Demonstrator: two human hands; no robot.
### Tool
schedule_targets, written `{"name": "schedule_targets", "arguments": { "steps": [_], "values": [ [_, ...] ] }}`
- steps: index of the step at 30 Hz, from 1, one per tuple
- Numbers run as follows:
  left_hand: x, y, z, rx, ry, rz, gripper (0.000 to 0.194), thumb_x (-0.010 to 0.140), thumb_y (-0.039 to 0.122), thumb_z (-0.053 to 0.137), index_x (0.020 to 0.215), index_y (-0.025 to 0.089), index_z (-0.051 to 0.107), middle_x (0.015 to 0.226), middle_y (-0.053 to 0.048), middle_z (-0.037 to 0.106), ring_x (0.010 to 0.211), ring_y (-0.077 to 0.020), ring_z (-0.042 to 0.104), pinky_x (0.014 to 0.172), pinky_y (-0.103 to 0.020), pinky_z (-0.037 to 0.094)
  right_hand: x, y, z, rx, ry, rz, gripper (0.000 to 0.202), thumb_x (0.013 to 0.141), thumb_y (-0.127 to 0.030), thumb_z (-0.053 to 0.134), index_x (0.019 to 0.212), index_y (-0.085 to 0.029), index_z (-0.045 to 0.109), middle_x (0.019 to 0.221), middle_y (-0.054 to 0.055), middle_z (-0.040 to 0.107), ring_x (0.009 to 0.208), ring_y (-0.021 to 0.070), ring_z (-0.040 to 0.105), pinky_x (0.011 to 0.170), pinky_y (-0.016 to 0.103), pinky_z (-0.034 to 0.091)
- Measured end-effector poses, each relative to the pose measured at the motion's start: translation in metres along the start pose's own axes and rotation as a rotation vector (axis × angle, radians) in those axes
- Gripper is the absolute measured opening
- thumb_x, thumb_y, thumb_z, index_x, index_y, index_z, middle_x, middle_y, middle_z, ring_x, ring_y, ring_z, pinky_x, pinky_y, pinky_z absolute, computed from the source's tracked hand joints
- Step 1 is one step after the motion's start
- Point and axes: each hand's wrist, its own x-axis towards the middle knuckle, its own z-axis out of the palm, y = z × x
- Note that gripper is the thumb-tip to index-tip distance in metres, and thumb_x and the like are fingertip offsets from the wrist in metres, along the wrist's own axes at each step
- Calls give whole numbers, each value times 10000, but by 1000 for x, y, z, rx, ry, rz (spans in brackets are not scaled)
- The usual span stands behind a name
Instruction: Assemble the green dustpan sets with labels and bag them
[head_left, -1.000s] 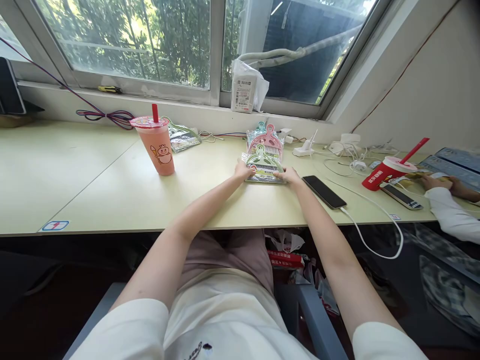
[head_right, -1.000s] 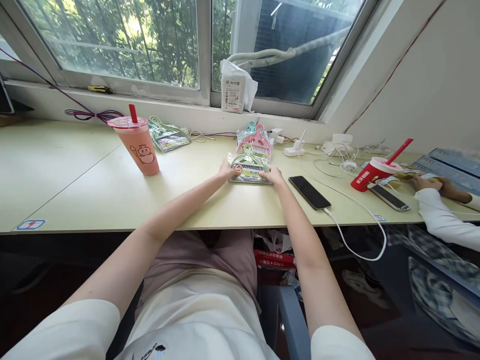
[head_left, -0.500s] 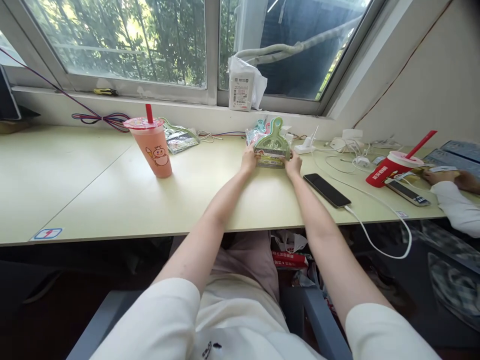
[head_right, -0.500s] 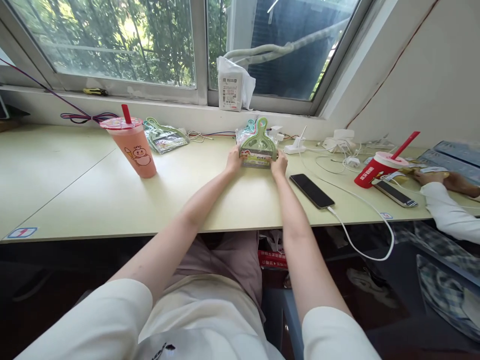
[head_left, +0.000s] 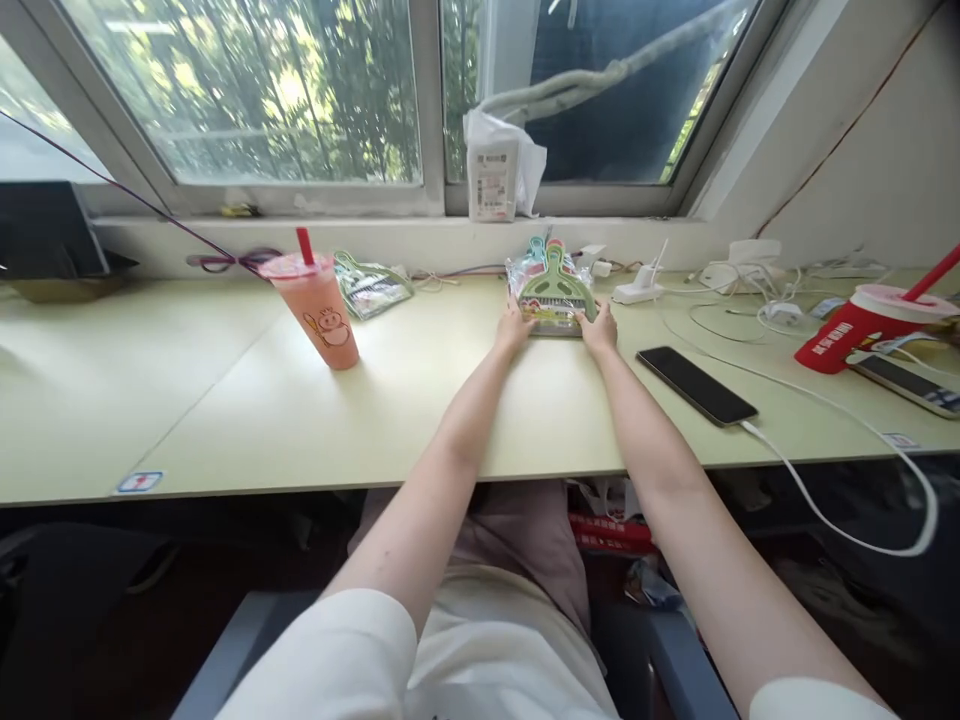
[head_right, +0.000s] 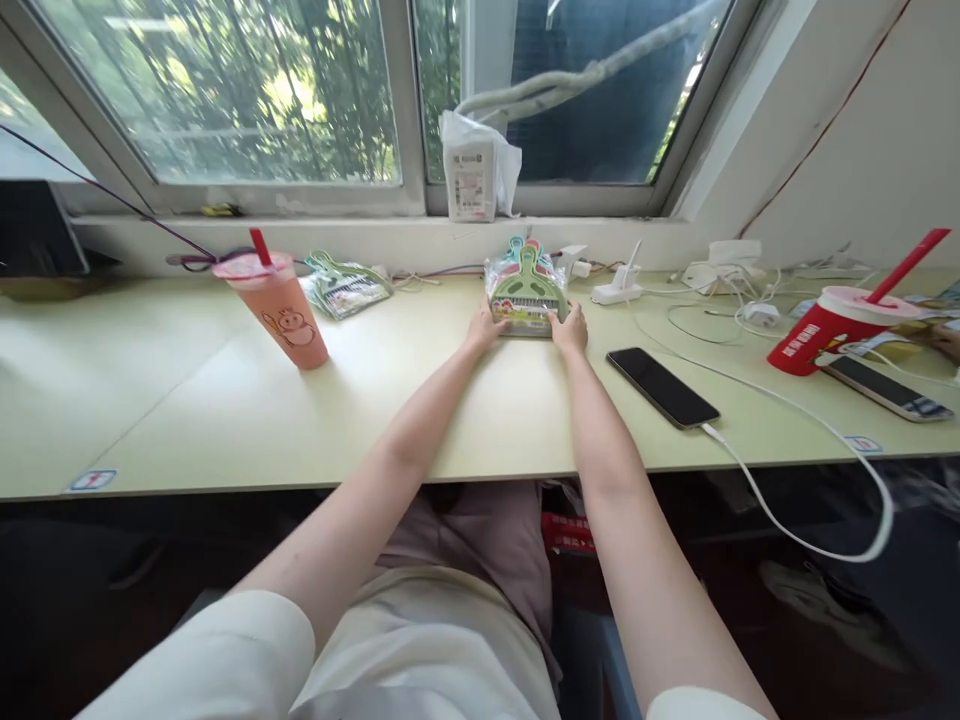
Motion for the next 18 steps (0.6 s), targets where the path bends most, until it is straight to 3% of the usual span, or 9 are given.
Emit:
{"name": "schedule_targets", "arguments": {
  "steps": [5,7,10,12,15,18],
  "values": [
    [-11,-1,-15,59,46,-35,969,905,405,724,1656,52,224,1673,-283,340,1597,-333,301,1274,-387,290,-3,2,2,43,-41,32,710,926,-349,619,1559,-117,397,1539,218,549,1403,332,538,1157,446,422],
    [-15,-2,-25,80,121,-44,930,967,517,608,1677,104,172,1683,-236,355,1592,-303,323,1268,-400,309,-5,3,3,28,-69,-7,724,925,-357,604,1572,-123,377,1569,218,516,1433,341,510,1177,470,405],
    [-17,-12,-49,147,306,-66,761,1065,526,341,1691,159,113,1650,-162,444,1537,-228,418,1252,-367,340,-11,2,2,-31,-106,-30,762,925,-442,594,1582,-142,351,1592,230,481,1444,375,492,1179,546,389],
    [-15,-28,-75,278,369,-125,709,1076,484,278,1678,124,180,1676,-156,408,1553,-225,389,1272,-347,309,-17,-2,-1,-59,-86,-35,757,928,-497,574,1564,-141,371,1563,245,504,1416,398,510,1152,599,395],
    [-13,-62,-129,583,280,-247,700,1052,395,311,1641,20,267,1739,-184,256,1638,-269,192,1335,-401,165,-29,-14,-14,-90,181,-150,599,975,-455,469,1491,-150,472,1496,230,564,1386,391,524,1145,649,358],
    [-16,-94,-185,822,177,-306,739,1020,379,346,1651,8,243,1763,-186,138,1656,-318,77,1344,-511,75,-44,-32,-30,-121,504,-405,448,1001,-287,355,1375,-216,591,1526,165,546,1441,340,481,1203,659,248]
  ]
}}
